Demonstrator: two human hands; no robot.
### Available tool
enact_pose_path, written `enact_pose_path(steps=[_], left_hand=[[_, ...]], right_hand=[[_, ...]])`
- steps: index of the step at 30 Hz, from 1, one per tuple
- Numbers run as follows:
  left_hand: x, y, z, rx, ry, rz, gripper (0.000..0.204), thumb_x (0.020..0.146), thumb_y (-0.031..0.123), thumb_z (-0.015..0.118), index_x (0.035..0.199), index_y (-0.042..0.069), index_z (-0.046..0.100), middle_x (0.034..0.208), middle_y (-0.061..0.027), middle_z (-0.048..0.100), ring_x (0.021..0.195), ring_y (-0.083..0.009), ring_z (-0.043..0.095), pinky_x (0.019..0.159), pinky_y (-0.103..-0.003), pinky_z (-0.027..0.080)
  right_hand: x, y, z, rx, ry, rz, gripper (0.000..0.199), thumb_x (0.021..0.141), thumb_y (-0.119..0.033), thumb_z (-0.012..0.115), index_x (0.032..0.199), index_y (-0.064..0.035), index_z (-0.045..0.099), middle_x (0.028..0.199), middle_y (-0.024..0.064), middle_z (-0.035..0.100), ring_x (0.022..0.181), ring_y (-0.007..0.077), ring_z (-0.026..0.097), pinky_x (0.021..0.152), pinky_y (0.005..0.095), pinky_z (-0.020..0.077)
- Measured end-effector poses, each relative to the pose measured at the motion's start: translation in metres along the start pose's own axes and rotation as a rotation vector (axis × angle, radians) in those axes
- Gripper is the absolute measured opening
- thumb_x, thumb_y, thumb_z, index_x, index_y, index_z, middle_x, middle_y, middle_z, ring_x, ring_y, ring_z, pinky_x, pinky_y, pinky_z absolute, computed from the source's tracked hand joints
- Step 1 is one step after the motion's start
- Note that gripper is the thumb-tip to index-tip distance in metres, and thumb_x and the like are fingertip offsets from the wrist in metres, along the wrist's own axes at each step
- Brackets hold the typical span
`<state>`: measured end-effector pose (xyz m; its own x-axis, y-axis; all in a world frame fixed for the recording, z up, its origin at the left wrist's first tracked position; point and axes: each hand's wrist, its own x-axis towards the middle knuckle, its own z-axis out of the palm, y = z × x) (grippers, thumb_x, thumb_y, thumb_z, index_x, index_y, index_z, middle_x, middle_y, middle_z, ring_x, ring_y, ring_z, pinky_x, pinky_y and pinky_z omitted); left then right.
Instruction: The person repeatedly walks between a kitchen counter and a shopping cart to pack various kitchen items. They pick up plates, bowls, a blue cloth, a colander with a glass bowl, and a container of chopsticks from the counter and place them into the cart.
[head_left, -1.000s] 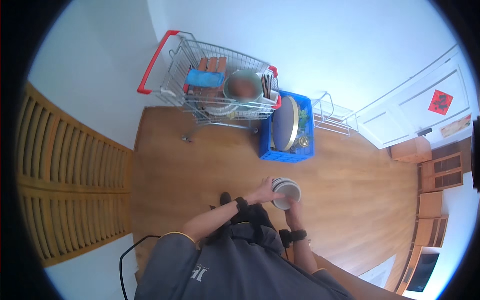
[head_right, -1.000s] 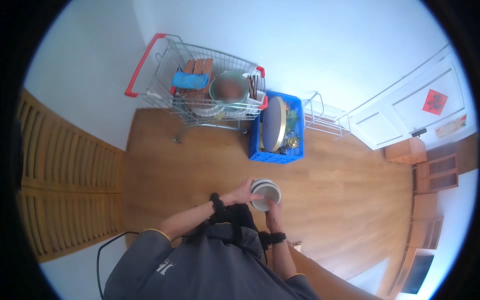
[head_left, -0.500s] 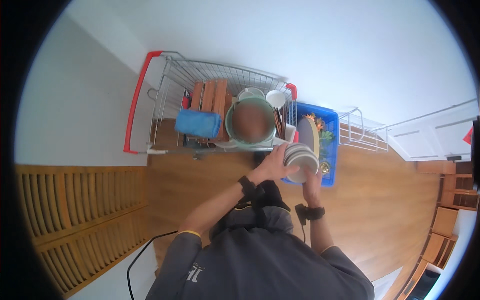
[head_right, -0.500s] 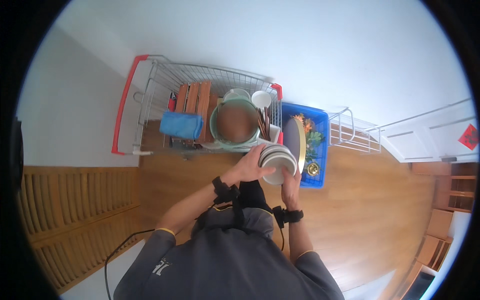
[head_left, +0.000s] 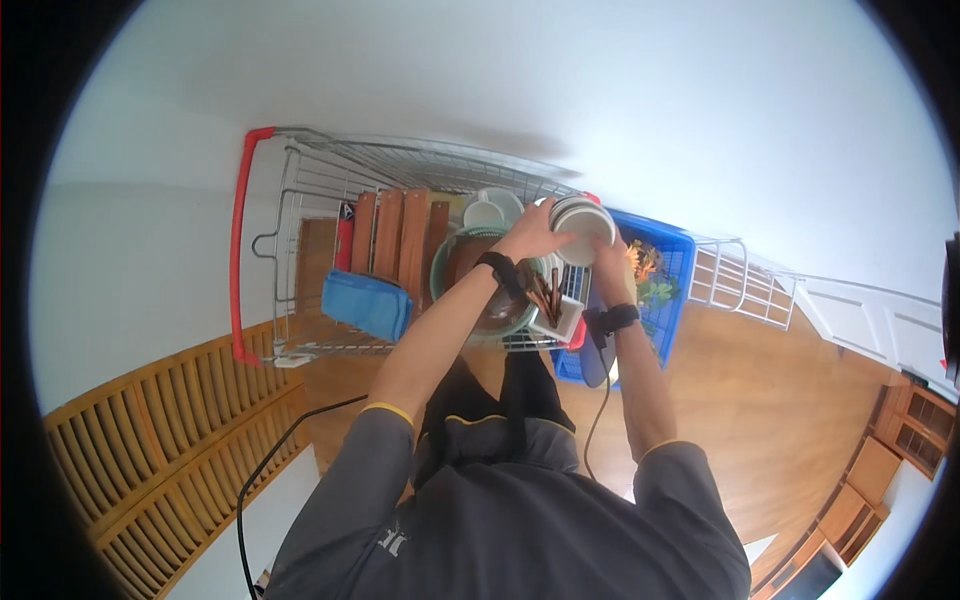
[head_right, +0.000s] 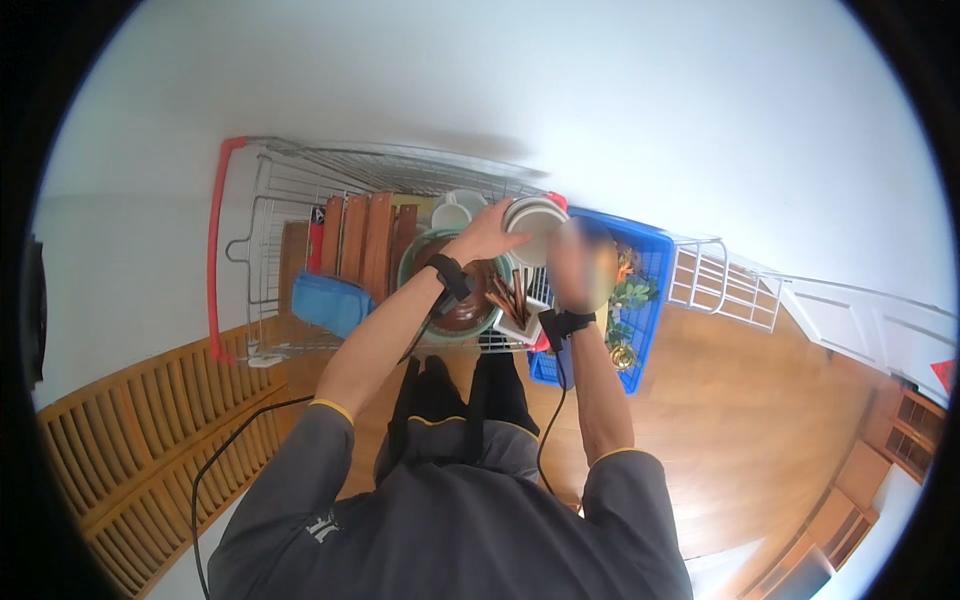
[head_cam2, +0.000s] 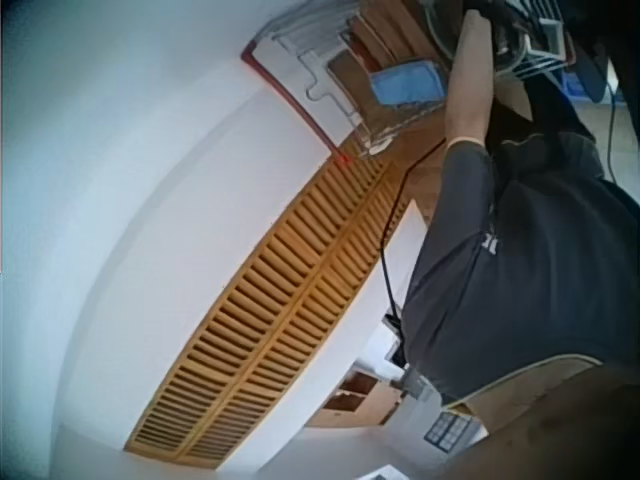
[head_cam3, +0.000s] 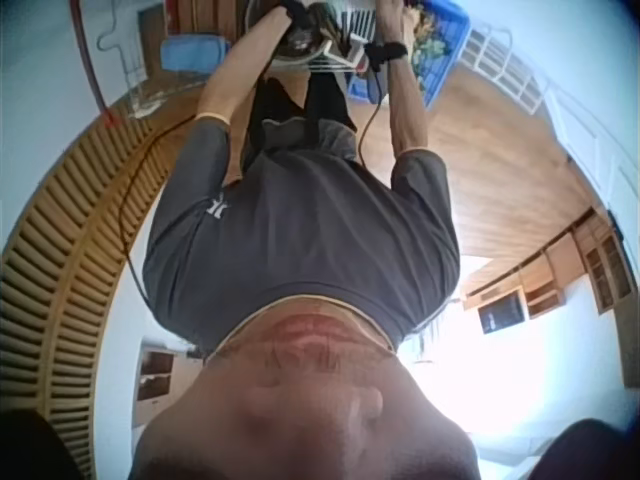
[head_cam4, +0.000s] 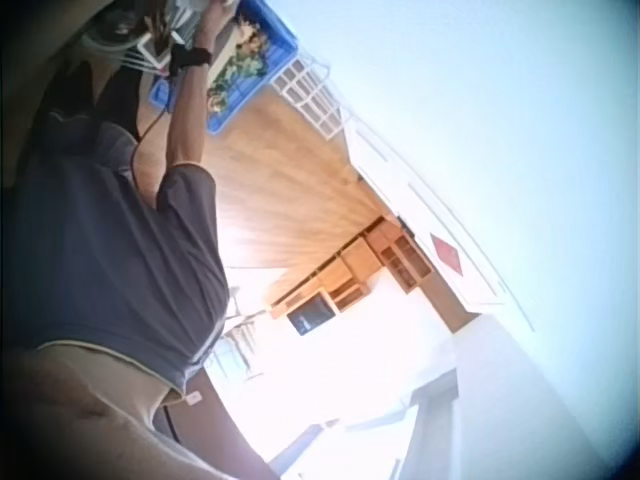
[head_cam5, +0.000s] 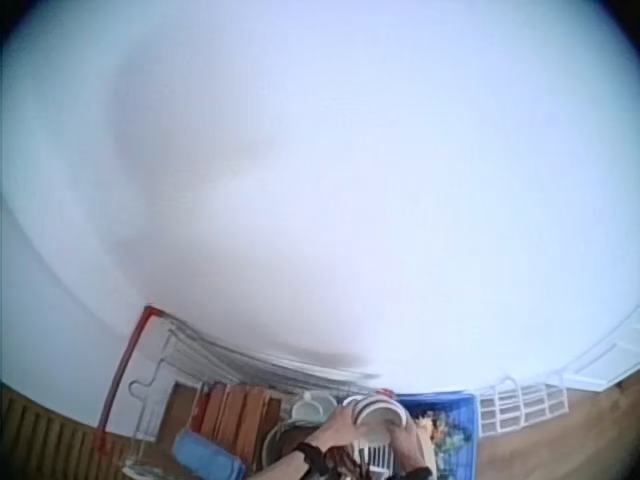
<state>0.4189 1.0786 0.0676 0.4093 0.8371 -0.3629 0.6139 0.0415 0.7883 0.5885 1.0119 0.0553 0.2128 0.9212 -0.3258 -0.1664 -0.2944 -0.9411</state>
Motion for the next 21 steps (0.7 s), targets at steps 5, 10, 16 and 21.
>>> enact_pose_path(steps=[5,10,16,21], left_hand=[[0.025,-0.034,0.005,-0.115,-0.064,-0.065,0.079,0.069,0.034,0.075,0.127,-0.006,0.041,0.12,-0.0262,0.055,0.114,-0.0361,0.053,0.096,-0.039,0.042],[0.042,-0.061,0.016,-0.076,-0.106,-0.138,0.077,0.071,0.033,0.073,0.128,-0.006,0.04,0.122,-0.0274,0.053,0.116,-0.0365,0.052,0.096,-0.04,0.042],[0.058,-0.087,0.029,-0.06,-0.059,-0.205,0.077,0.073,0.031,0.071,0.131,-0.007,0.036,0.124,-0.0278,0.052,0.116,-0.0366,0.051,0.097,-0.038,0.041],[0.071,-0.115,0.043,-0.164,-0.108,-0.238,0.063,0.076,0.02,0.071,0.127,-0.003,0.042,0.118,-0.0208,0.056,0.108,-0.0288,0.056,0.091,-0.035,0.044]], right_hand=[[0.028,0.05,0.012,0.063,0.046,0.139,0.044,0.081,-0.001,0.048,0.125,0.0008,0.05,0.114,0.0116,0.058,0.106,0.0196,0.054,0.093,0.0316,0.0403],[0.05,0.096,0.014,-0.098,0.07,0.083,0.045,0.081,-0.001,0.047,0.126,-0.0004,0.048,0.114,0.0143,0.058,0.107,0.0241,0.055,0.094,0.0336,0.0401],[0.069,0.114,0.017,-0.182,0.043,0.159,0.042,0.08,-0.003,0.049,0.122,-0.0008,0.051,0.109,0.0124,0.06,0.101,0.0222,0.056,0.087,0.0325,0.0434],[0.079,0.139,0.017,-0.179,0.036,0.15,0.041,0.08,-0.002,0.048,0.121,-0.0017,0.052,0.106,0.011,0.061,0.097,0.0203,0.057,0.084,0.0316,0.0447]])
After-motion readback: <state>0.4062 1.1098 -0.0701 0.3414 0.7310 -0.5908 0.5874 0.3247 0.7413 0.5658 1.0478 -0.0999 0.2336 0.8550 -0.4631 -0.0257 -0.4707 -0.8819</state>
